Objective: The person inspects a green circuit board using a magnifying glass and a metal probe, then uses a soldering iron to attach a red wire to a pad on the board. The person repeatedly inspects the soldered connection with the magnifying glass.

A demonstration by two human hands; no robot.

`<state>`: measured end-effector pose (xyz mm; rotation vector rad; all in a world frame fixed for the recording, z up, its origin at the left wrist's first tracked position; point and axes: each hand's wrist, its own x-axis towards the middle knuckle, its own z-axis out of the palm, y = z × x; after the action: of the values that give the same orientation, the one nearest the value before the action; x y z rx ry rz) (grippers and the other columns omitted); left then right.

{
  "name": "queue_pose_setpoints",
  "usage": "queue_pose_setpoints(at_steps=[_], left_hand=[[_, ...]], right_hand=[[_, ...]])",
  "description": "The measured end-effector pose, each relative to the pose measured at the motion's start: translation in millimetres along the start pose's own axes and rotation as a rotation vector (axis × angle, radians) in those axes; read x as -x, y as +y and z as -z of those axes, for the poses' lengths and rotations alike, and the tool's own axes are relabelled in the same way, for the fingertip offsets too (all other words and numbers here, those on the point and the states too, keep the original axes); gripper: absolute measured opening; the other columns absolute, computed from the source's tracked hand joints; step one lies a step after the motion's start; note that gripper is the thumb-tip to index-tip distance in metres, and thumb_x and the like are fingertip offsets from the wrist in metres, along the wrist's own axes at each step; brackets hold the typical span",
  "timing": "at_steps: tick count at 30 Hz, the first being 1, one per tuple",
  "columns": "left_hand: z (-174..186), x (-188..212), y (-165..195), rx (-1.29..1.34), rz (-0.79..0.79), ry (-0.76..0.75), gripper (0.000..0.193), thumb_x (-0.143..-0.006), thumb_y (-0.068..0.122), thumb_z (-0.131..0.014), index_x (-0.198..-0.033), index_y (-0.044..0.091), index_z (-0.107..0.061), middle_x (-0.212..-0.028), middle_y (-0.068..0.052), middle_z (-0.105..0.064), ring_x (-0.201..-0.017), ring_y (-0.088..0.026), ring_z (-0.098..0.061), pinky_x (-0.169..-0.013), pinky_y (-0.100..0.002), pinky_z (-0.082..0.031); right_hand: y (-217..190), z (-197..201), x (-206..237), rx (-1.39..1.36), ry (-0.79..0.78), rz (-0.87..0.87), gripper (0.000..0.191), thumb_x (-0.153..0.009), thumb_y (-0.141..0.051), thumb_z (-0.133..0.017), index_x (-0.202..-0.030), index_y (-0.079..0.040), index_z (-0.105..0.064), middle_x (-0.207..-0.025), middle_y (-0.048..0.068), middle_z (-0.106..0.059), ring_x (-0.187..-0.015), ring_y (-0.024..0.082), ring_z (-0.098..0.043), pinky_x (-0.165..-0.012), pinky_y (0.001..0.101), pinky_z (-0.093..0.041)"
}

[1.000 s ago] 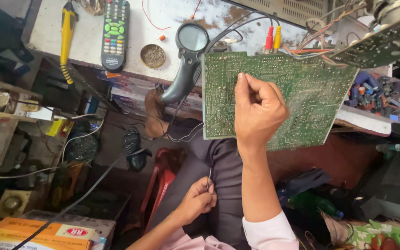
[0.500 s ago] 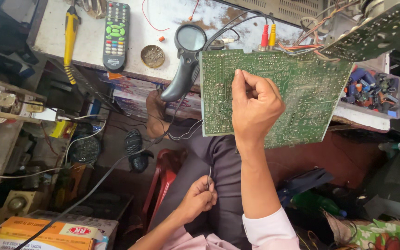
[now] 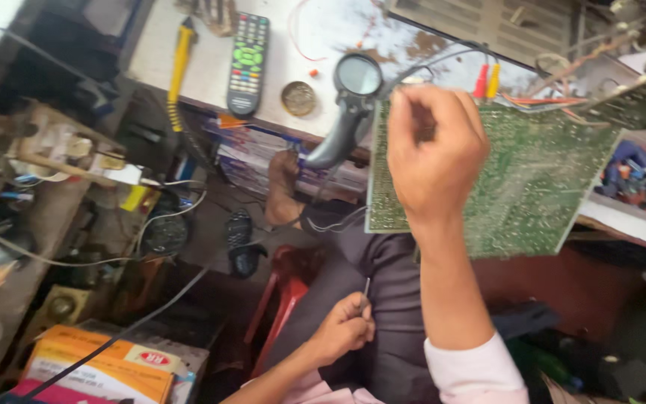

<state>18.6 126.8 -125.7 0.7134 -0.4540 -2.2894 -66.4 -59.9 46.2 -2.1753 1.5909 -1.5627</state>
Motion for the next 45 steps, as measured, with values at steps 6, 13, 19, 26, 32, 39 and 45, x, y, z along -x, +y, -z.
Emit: queue_pose_setpoints(at_steps=[6, 13, 19, 26, 32, 39, 45], left_hand=[[-5.9, 4.0, 4.2, -0.012, -0.033, 0.028, 0.019, -0.090, -0.002, -0.053, -0.102, 0.012, -0.051, -0.077, -0.004, -0.061, -0.059, -0.009, -0.050, -0.050, -0.023, -0.036], [-10.6, 12.5, 12.5, -0.107, -0.087, 0.037, 0.017, -0.093, 0.001, -0.054, -0.105, 0.012, -0.051, -0.082, -0.004, -0.064, -0.065, -0.010, -0.057, -0.054, -0.023, -0.041], [-12.6, 15.5, 19.3, -0.090, -0.078, -0.009, 0.019, -0.090, -0.001, -0.051, -0.104, 0.011, -0.052, -0.082, -0.004, -0.064, -0.064, -0.009, -0.056, -0.052, -0.022, -0.039], [-11.7, 19.0, 15.0, -0.205, -0.152, 0.046, 0.017, -0.092, -0.001, -0.052, -0.107, 0.008, -0.051, -0.083, -0.005, -0.062, -0.064, -0.009, -0.052, -0.054, -0.024, -0.040], [3.0, 21.0, 9.6, -0.107, -0.288, 0.184, 0.012, -0.099, 0.012, -0.049, -0.110, 0.008, -0.054, -0.079, -0.004, -0.060, -0.057, -0.009, -0.047, -0.050, -0.024, -0.038], [22.7, 31.7, 37.2, -0.286, -0.526, 0.352, 0.018, -0.107, 0.016, -0.048, -0.117, 0.004, -0.058, -0.079, -0.001, -0.055, -0.060, -0.006, -0.046, -0.053, -0.023, -0.039], [-10.0, 45.4, 112.7, -0.853, -0.838, 0.539, 0.021, -0.103, 0.007, -0.056, -0.122, 0.002, -0.063, -0.082, -0.006, -0.057, -0.066, -0.012, -0.053, -0.059, -0.028, -0.044]], right_hand=[[12.5, -80.5, -64.0, 0.255, -0.446, 0.190, 0.005, -0.088, -0.011, -0.077, -0.088, -0.006, -0.075, -0.088, 0.019, -0.072, -0.081, 0.039, -0.070, -0.071, 0.0467, -0.054], [12.9, -143.8, -81.7, 0.488, -0.660, 0.062, 0.012, -0.079, 0.001, -0.064, -0.087, 0.000, -0.073, -0.087, 0.029, -0.071, -0.086, 0.046, -0.072, -0.074, 0.0504, -0.058], [12.7, -151.0, -81.0, 0.401, -0.645, 0.019, 0.009, -0.088, -0.007, -0.067, -0.088, -0.001, -0.074, -0.090, 0.028, -0.071, -0.088, 0.046, -0.071, -0.078, 0.0512, -0.057], [-9.3, -114.6, -64.5, 0.159, -0.434, 0.150, 0.022, -0.090, -0.018, -0.072, -0.099, 0.003, -0.071, -0.096, 0.028, -0.069, -0.089, 0.046, -0.066, -0.076, 0.0504, -0.052], [-40.0, -38.9, 6.1, -0.171, -0.509, 0.205, 0.016, -0.096, -0.016, -0.070, -0.099, -0.001, -0.075, -0.099, 0.018, -0.074, -0.091, 0.036, -0.071, -0.080, 0.0425, -0.055], [-49.3, 12.3, 93.6, -0.324, -0.413, -0.158, 0.014, -0.088, -0.009, -0.077, -0.101, -0.003, -0.075, -0.096, 0.011, -0.074, -0.085, 0.023, -0.074, -0.071, 0.0301, -0.057], [-46.1, 24.8, 133.7, -0.393, -0.349, -0.294, 0.025, -0.088, -0.009, -0.076, -0.111, 0.001, -0.071, -0.108, 0.013, -0.069, -0.088, 0.021, -0.071, -0.072, 0.0283, -0.059]])
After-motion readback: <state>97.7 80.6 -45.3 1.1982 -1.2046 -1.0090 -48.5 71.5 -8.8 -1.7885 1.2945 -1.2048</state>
